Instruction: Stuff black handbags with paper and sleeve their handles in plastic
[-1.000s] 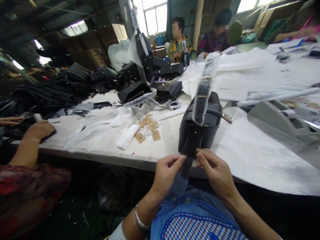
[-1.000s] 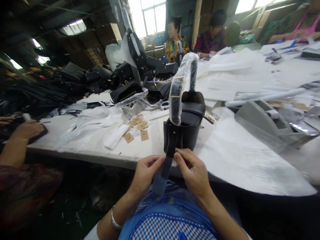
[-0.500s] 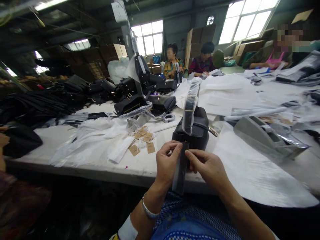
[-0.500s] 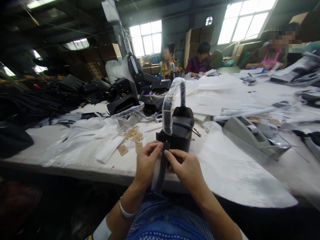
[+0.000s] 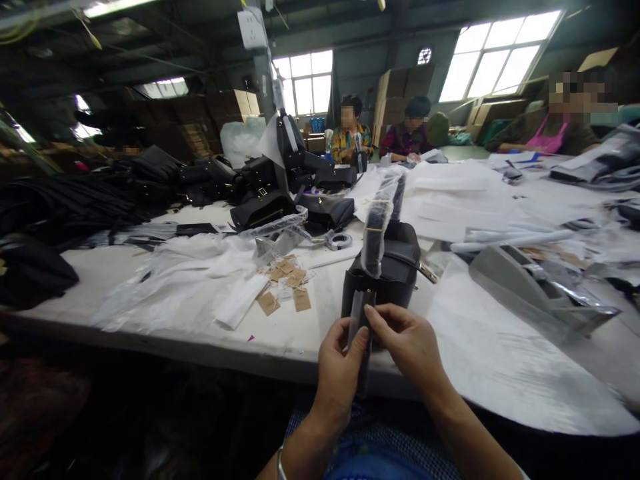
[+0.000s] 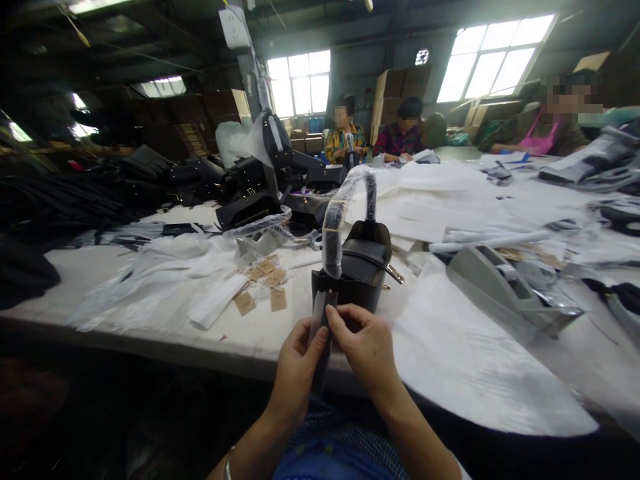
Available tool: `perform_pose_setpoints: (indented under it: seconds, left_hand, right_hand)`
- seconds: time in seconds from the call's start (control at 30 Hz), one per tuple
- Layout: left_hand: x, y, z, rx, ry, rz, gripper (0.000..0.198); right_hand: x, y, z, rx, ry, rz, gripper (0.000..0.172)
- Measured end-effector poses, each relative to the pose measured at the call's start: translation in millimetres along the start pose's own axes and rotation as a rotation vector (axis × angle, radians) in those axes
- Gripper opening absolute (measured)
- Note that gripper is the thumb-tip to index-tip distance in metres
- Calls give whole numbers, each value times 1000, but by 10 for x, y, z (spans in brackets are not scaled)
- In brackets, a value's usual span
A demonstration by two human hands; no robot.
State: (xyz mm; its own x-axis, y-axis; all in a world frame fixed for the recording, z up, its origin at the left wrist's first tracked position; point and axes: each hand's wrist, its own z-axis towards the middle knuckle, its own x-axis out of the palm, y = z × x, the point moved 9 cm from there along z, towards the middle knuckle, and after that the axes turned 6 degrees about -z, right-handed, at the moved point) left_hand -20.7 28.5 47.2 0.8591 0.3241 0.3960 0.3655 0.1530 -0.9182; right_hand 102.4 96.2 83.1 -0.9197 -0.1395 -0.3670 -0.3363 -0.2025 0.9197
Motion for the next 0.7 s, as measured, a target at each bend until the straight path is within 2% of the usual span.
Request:
perform_pose_setpoints:
  seconds: [0.13,0.37,0.43,0.57,0.7]
  left_hand:
    - [-62,-45,-11,87,-69,86,27]
    - [-158,-292,-108,420,-142,309,17]
    - [-116,-407,-167,563,-109,412,18]
    - [43,-568,-323,866,41,672,34]
    - [132,-574,-374,970,151,907,39]
  right_hand:
    - [11,35,-26,-8,-20,5,39]
    - [30,38,-41,22,-32,45,41]
    - [40,38,-36,32,-25,69,41]
    - [68,6,-37,76,38,149,43]
    - [52,32,-72,57,94,125,50]
